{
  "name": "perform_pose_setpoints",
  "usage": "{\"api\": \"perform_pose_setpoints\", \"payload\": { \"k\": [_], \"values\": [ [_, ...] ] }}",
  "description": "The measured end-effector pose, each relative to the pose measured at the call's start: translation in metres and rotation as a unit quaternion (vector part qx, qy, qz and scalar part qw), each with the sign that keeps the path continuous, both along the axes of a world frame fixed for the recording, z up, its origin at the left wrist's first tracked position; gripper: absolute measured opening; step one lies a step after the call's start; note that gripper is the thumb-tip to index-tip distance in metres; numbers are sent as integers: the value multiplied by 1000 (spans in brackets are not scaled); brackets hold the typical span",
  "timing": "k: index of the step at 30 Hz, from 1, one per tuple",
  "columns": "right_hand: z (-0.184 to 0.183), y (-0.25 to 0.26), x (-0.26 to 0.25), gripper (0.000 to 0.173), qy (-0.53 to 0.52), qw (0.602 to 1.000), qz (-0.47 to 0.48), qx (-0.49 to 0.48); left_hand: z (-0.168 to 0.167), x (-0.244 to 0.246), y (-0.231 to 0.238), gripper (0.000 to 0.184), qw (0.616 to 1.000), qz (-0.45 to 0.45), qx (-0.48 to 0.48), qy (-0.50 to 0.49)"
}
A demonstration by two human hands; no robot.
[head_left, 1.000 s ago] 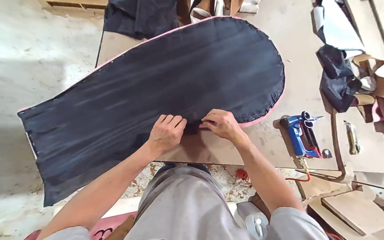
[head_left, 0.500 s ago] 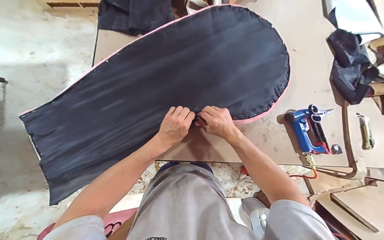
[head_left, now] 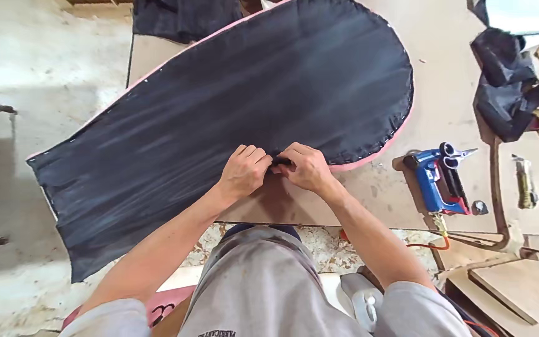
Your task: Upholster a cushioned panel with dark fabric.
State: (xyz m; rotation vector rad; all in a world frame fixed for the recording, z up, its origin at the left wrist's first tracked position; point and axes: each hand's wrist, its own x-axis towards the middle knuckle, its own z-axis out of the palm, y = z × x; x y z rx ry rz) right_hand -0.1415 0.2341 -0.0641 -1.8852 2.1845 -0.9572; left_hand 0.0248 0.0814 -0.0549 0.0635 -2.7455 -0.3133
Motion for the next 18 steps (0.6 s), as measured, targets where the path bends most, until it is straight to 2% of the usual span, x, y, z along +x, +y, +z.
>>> {"api": "perform_pose_setpoints", "payload": {
  "k": [3,8,13,16,18],
  "values": [
    [-4,-6,3,13,32,999,-9,-23,-2,0,0,24,1000,-10,-3,18],
    [-25,-2,14,12,84,986,-20,-146,-17,6,-3,22,996,-28,3,86],
    [-18,-2,0,13,41,993,65,-95,-21,7,-7,22,994,-68,-5,91],
    [-17,0,-1,12,8,995,51,-85,-22,6,-9,22,993,-80,2,91],
    [-18,3,4,21,18,997,32,-71,-23,6,-10,22,992,-83,8,92]
  ]
}}
